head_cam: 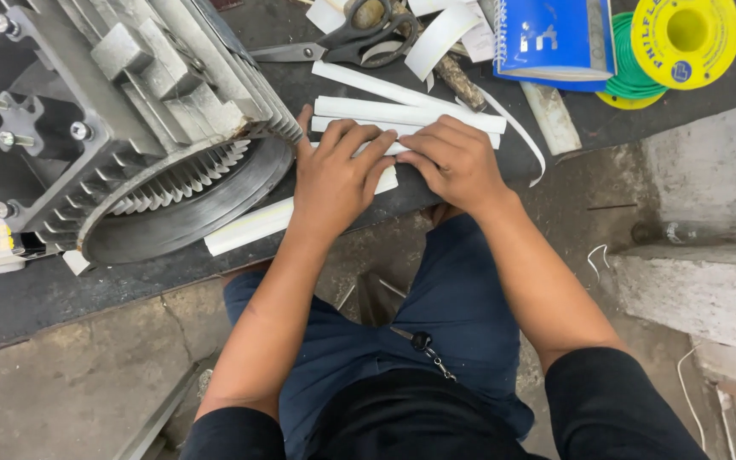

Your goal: Manually inserting white insulating strips into the slots of a motor stator housing on a workbench.

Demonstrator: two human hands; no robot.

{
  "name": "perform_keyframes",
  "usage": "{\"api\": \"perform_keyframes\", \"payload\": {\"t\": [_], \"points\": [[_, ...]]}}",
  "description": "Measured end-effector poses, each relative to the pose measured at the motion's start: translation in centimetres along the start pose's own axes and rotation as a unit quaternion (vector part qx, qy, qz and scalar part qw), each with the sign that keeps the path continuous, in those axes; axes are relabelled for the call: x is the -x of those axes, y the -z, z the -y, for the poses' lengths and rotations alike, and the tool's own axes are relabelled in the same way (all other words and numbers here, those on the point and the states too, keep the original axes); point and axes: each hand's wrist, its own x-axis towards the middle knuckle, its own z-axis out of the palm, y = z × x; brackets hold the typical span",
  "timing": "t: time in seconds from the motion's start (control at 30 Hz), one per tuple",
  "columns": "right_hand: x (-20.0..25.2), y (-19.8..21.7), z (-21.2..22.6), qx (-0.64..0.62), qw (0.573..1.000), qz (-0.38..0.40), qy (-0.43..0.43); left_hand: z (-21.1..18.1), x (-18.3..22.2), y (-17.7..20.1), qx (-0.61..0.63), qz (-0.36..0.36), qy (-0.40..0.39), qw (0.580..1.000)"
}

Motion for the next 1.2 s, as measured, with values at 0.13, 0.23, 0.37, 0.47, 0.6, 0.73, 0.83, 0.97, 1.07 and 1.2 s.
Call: {"api": "perform_keyframes", "payload": {"t": [0.13,0.23,0.37,0.47,0.6,0.73,0.83,0.97,1.07,1.2], "points": [[-0.2,-0.8,0.2,-0.022,1.000,-0.009,0.002,0.7,1.0,-1.3,0.025,-0.020,0.012,0.999],[-0.8,-0.1,0.3,-0.030,0.999,-0.004,0.016,0.6,0.8,-1.1,0.029,-0.018,0.028,0.999],[-0.1,1.3,-1.1,-0.018,0.999,-0.018,0.025,0.5,0.7,-0.6,0.014,-0.006,0.048,0.999],[0.2,1.4,-1.3,-0.021,0.999,-0.022,0.028,0.2,-0.2,0.1,-0.008,0.003,0.018,1.000],[0.1,0.7,-0.5,-0.026,0.999,-0.010,0.027,0.2,0.1,-0.1,-0.013,0.018,-0.018,1.000],[0.1,0.2,-0.2,-0.020,1.000,-0.001,0.017,0.2,0.1,0.3,0.016,0.023,-0.002,1.000],[0.1,0.3,-0.5,-0.030,1.000,0.005,0.008,0.2,0.0,0.3,0.021,0.025,-0.001,0.999],[-0.4,1.8,-0.7,-0.035,0.999,0.000,0.009,0.2,-0.2,0.5,0.022,0.025,0.019,0.999],[0.8,1.6,-1.8,-0.041,0.999,-0.008,0.004,0.1,-0.3,0.5,0.027,0.024,0.012,0.999],[1.0,1.2,-1.8,-0.064,0.998,-0.007,0.002,0.2,-0.3,0.2,0.020,0.033,-0.015,0.999]]}}
